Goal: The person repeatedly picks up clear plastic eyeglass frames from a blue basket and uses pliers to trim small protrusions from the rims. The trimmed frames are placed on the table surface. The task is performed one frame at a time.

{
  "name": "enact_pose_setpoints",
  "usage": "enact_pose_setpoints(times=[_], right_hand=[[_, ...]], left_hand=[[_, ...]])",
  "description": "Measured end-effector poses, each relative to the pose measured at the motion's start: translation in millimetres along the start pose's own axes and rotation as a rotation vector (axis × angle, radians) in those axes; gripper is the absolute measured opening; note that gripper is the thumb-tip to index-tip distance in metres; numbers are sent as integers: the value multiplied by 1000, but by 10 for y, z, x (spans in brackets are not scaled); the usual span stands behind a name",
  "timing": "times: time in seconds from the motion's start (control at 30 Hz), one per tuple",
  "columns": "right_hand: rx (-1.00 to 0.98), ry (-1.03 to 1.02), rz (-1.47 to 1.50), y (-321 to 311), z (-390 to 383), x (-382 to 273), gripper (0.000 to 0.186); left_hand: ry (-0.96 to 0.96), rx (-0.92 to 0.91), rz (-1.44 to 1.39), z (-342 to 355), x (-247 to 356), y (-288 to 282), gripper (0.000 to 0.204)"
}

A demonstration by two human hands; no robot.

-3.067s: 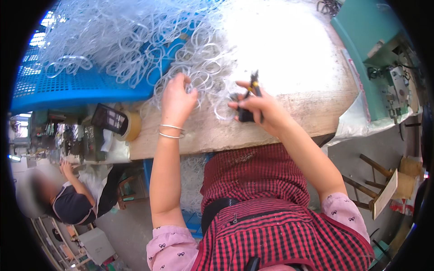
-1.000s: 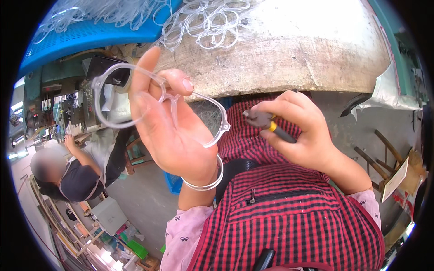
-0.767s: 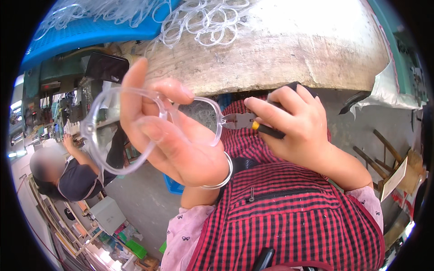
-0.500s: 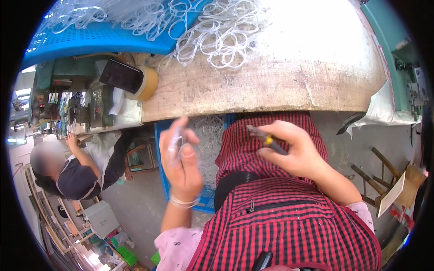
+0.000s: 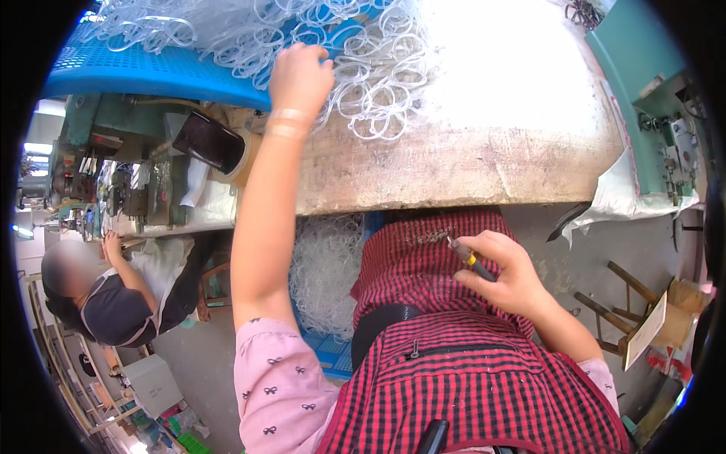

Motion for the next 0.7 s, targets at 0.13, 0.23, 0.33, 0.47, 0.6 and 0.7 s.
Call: enact_pose_setpoints(times=[0.13, 0.23, 0.33, 0.47, 0.6, 0.7], right_hand=[[82, 51, 85, 36, -149, 144, 42], [132, 226, 213, 1, -275, 245, 43], [79, 411, 423, 0, -275, 373, 47], [45, -12, 71, -36, 18, 208, 49], [180, -312, -263, -55, 306, -334, 52], [136, -455, -449, -18, 374, -543, 66]], left_hand=[[-238, -397, 238, 299, 133, 368, 26], [-31, -158, 286, 12, 254, 165, 26], [-17, 43, -252, -329, 397, -383, 27], [-93, -81, -1733, -885, 563, -822, 55], [-291, -300, -2449, -1257, 910, -995, 66], [-438, -286, -2388, -1382, 1091, -986, 66]])
Point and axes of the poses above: each hand's wrist, its own z-axis towards the middle knuckle, its own y-axis out of the palm, x = y × z, the point moved 3 cm from there along z, towards the middle knuckle, and after that the axes turned 7 degrees about z, right-handed, at the moved point
